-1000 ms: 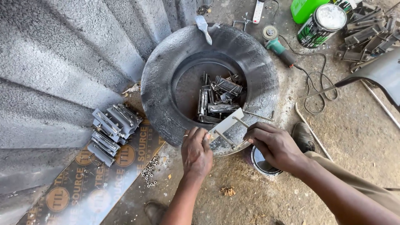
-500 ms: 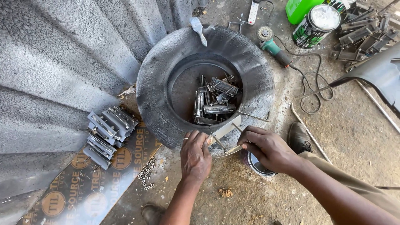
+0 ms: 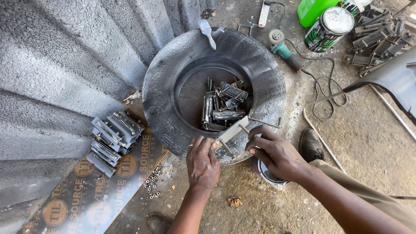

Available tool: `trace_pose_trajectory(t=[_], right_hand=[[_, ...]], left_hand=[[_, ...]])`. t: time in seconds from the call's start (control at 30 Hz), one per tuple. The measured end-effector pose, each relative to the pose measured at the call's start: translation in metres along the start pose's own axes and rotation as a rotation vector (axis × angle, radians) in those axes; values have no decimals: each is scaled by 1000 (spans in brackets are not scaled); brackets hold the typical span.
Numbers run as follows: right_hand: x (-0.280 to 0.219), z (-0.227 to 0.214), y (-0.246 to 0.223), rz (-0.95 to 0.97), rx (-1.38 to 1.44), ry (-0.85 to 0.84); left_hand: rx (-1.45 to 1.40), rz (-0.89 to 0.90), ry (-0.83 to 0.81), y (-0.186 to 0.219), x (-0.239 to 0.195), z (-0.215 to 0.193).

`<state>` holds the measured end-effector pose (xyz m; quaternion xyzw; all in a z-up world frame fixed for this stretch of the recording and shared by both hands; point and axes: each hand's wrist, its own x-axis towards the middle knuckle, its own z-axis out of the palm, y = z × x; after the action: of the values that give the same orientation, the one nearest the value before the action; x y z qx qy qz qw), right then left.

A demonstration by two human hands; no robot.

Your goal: Painting small metal brackets with black paint using a handheld brush

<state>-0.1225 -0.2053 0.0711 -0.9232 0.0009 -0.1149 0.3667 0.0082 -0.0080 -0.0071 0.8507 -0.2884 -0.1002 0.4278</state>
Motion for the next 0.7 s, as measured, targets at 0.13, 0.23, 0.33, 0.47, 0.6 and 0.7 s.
trace_pose_trajectory(t=[0.13,0.23,0.33,0.47,0.6,0.7], right_hand=[[-3,5,-2,41,-31,45],[-3,8,-1,37,-10,84],[2,4,-8,8,-51,89],[6,1,-12,-41,-54,91],[7,1,-13,-65,-106,113],[-1,8,1,-33,-208,123]], left_hand=[[-34,-14,36,-7,-2,4],[-25,28,89,-15,-2,10],[-17,65,136,-15,-3,11],[-4,185,233,-18,-2,14],[16,227,249,-17,-2,12],[-2,209,233,-14,0,11]])
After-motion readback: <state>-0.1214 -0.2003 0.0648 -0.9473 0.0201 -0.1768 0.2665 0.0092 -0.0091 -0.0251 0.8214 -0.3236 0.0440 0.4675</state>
